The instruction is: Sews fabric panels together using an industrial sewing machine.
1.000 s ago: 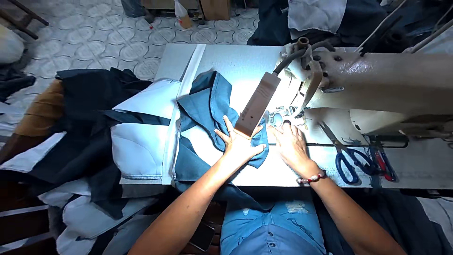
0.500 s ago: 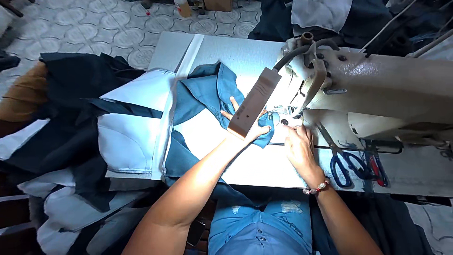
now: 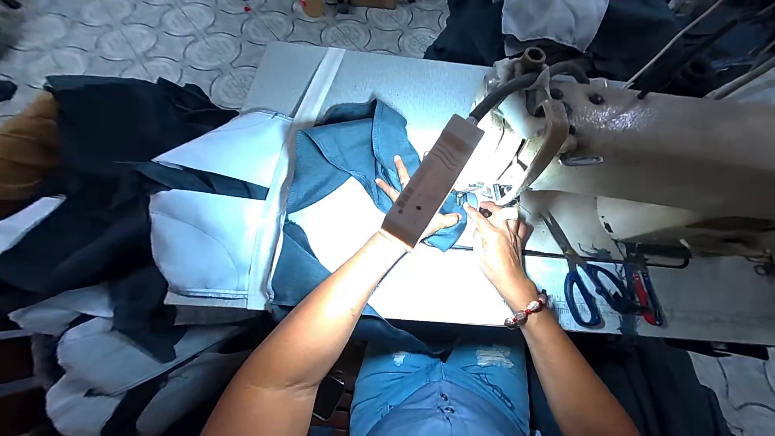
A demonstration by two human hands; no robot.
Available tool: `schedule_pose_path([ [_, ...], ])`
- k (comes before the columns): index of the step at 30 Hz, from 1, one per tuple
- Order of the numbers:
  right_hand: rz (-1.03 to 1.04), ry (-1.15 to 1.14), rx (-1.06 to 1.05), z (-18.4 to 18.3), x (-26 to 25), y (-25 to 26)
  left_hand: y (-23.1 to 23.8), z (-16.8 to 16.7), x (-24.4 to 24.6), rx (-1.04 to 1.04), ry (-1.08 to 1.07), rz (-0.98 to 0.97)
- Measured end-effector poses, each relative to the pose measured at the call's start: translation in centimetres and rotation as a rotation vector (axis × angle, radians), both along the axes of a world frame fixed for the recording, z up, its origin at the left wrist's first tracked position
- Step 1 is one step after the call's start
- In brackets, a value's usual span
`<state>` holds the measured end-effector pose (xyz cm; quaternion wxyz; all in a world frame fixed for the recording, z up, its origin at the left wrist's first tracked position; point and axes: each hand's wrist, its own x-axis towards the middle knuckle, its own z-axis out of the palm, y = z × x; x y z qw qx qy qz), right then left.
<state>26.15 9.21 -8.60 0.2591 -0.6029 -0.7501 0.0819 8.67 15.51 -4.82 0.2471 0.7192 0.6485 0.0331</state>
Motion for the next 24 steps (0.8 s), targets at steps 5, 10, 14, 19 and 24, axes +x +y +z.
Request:
schedule_pose_path([
  [5, -0.027, -0.020, 0.013, -0.1, 0.1, 0.0, 0.1, 0.1, 0.3, -0.023, 0.015, 0.015],
  [10, -0.029, -0.056, -0.013, 0.0, -0.1, -0.3, -0.1, 0.1, 0.2, 0.000, -0.008, 0.009],
  [14, -0.019, -0.079, 0.000, -0.3, 0.1, -0.3, -0.1, 0.3, 0.2, -0.006, 0.002, -0.003],
  [19, -0.037, -0.091, -0.018, -0.2, -0.1, 0.0, 0.6, 0.3, 0.1, -0.021, -0.035, 0.037],
  [24, -0.042, 0.094, 0.010, 0.4, 0.1, -0.2, 2.0, -1.0, -0.7, 0.041, -0.108, 0.002],
])
